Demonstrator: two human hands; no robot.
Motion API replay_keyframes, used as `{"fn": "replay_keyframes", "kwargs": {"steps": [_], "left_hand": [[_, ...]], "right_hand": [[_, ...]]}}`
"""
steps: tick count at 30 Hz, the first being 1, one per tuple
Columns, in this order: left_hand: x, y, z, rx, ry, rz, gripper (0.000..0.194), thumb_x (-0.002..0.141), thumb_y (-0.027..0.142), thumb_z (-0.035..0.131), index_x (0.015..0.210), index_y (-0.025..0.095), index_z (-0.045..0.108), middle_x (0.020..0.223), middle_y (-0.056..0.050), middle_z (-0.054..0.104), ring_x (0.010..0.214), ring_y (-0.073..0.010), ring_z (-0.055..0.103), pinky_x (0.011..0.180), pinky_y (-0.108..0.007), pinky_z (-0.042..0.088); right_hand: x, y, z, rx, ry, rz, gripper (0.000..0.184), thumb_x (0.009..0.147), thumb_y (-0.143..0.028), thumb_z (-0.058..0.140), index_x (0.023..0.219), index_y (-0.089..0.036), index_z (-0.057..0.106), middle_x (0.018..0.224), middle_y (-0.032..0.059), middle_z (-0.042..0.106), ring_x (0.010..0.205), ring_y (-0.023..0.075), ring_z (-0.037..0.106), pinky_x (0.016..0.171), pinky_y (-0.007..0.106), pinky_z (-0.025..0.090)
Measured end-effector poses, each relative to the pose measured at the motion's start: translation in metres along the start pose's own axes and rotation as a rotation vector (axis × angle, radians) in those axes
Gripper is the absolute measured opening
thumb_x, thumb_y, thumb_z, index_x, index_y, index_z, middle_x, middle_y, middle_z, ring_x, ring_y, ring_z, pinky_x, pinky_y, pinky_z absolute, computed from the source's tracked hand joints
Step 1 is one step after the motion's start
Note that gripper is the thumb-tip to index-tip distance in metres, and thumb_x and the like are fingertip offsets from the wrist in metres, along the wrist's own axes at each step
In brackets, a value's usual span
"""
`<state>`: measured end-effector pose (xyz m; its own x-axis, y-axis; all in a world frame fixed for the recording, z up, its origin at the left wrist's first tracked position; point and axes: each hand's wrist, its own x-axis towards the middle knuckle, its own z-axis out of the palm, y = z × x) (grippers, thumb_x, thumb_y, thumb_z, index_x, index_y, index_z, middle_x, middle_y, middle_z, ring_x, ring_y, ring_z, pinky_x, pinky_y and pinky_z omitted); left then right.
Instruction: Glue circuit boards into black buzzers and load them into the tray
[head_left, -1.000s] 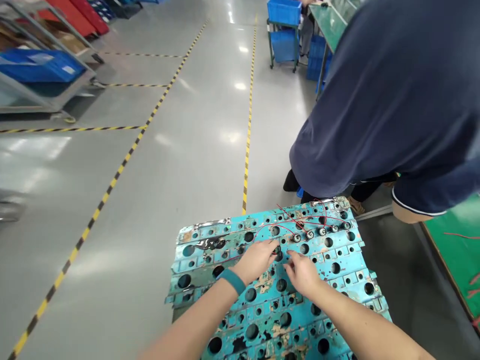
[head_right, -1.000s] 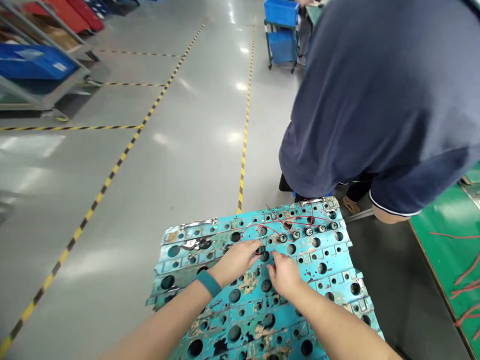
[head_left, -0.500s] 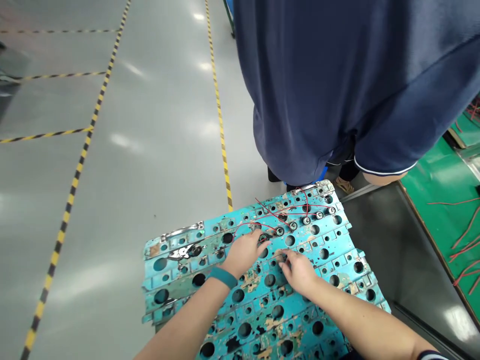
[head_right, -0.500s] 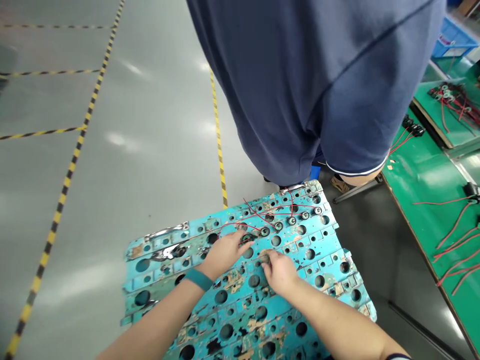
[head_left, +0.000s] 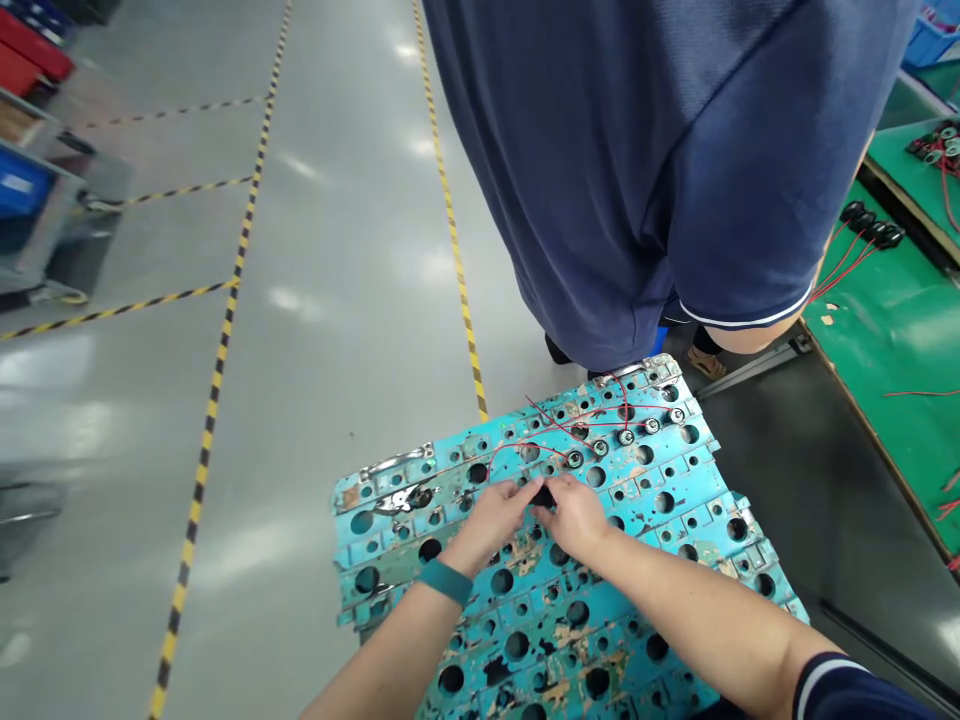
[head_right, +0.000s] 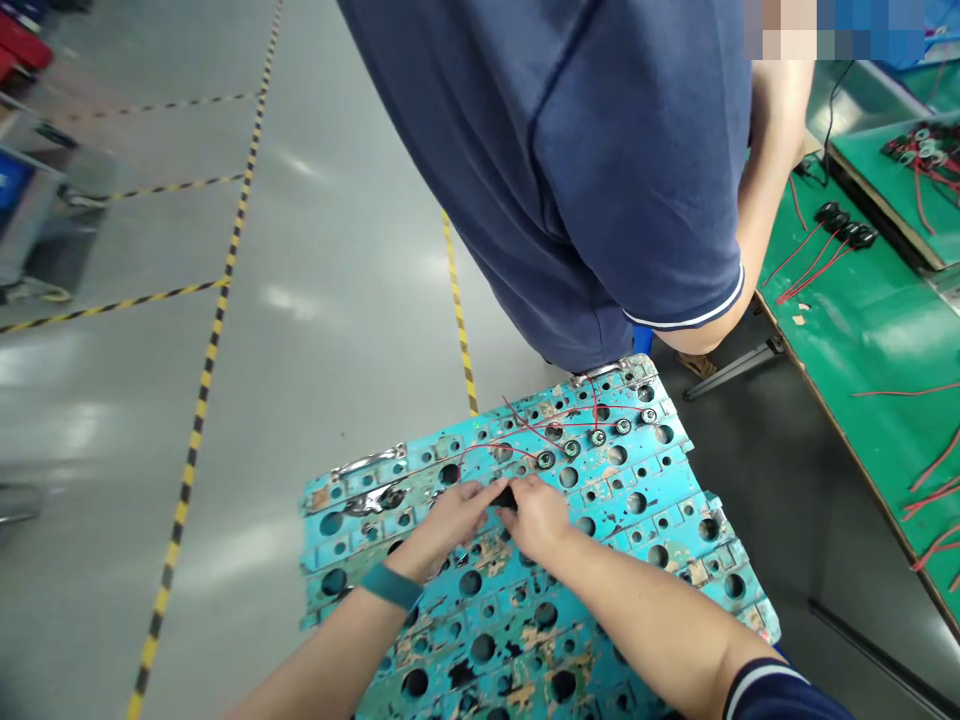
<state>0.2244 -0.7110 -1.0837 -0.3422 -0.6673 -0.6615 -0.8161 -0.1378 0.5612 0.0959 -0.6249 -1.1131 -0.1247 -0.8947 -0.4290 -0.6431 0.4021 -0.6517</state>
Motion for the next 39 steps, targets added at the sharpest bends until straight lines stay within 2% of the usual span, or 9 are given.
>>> {"fn": "replay_keyframes", "kwargs": {"steps": [5,9,13,20,24,29,32,36,39], "left_hand": [[-0.001,-0.012,-0.032,-0.002,0.043,0.096,0.029,0.078,0.049,0.065,0.085,0.022,0.057,0.049,0.008,0.050,0.044,-0.0157,0.048,0.046,-0.026,0.035],[-0.002,-0.021,-0.056,0.065,0.145,0.247,0.015,0.082,0.036,0.061,0.086,0.022,0.058,0.063,0.004,0.059,0.060,-0.0174,0.058,0.059,-0.028,0.044],[0.001,-0.030,-0.061,0.168,0.208,0.376,0.016,0.090,0.031,0.055,0.081,0.021,0.064,0.078,-0.003,0.067,0.076,-0.0207,0.063,0.074,-0.033,0.049],[0.032,-0.057,-0.050,0.374,0.295,0.410,0.029,0.098,0.031,0.049,0.091,0.020,0.075,0.092,-0.010,0.070,0.093,-0.0270,0.062,0.089,-0.041,0.047],[0.051,-0.065,-0.037,0.477,0.354,0.378,0.031,0.096,0.034,0.052,0.089,0.021,0.080,0.097,-0.014,0.065,0.101,-0.0338,0.056,0.089,-0.046,0.043],[0.063,-0.066,-0.013,0.538,0.354,0.393,0.034,0.096,0.032,0.049,0.089,0.020,0.080,0.089,-0.015,0.067,0.096,-0.0342,0.059,0.086,-0.046,0.044],[0.060,-0.063,0.000,0.544,0.376,0.403,0.034,0.097,0.027,0.045,0.099,0.017,0.077,0.093,-0.016,0.071,0.097,-0.0340,0.062,0.088,-0.045,0.046],[0.041,-0.060,0.008,0.528,0.424,0.421,0.037,0.098,0.025,0.043,0.126,0.016,0.066,0.099,-0.015,0.072,0.096,-0.0323,0.064,0.088,-0.044,0.049],[0.019,-0.059,0.014,0.505,0.473,0.430,0.043,0.101,0.029,0.041,0.136,0.012,0.057,0.099,-0.017,0.071,0.096,-0.0325,0.065,0.089,-0.046,0.051]], "right_hand": [[0.010,0.004,0.004,-0.091,-0.022,0.036,0.033,0.097,-0.037,0.059,0.123,-0.017,0.061,0.110,0.0129,0.074,0.101,0.0252,0.071,0.086,0.032,0.053],[0.018,0.001,0.012,-0.164,-0.031,0.088,0.037,0.103,-0.037,0.049,0.130,-0.011,0.053,0.099,0.0158,0.075,0.091,0.0271,0.073,0.078,0.035,0.053],[0.027,-0.005,0.019,-0.209,-0.028,0.122,0.033,0.104,-0.030,0.047,0.131,-0.012,0.049,0.103,0.0165,0.075,0.091,0.0263,0.074,0.077,0.034,0.054],[0.035,-0.007,0.023,-0.260,-0.052,0.161,0.033,0.101,-0.021,0.051,0.134,-0.014,0.050,0.103,0.0157,0.075,0.095,0.0263,0.074,0.080,0.035,0.054],[0.035,-0.005,0.023,-0.268,-0.053,0.176,0.036,0.101,-0.023,0.052,0.136,-0.015,0.051,0.101,0.0149,0.077,0.096,0.0260,0.074,0.080,0.034,0.053],[0.037,-0.006,0.021,-0.268,-0.046,0.170,0.038,0.101,-0.025,0.053,0.138,-0.016,0.052,0.100,0.0133,0.078,0.094,0.0243,0.075,0.078,0.031,0.053],[0.034,-0.010,0.016,-0.267,-0.041,0.162,0.042,0.099,-0.023,0.056,0.140,-0.014,0.051,0.100,0.0147,0.078,0.093,0.0249,0.075,0.077,0.031,0.054],[0.011,-0.007,0.000,-0.260,-0.016,0.145,0.055,0.098,-0.029,0.059,0.148,-0.013,0.042,0.104,0.0166,0.077,0.089,0.0265,0.075,0.074,0.033,0.056],[-0.011,0.006,-0.017,-0.250,0.009,0.135,0.050,0.102,-0.033,0.050,0.148,-0.014,0.046,0.101,0.0147,0.077,0.087,0.0265,0.075,0.076,0.033,0.057]]}}
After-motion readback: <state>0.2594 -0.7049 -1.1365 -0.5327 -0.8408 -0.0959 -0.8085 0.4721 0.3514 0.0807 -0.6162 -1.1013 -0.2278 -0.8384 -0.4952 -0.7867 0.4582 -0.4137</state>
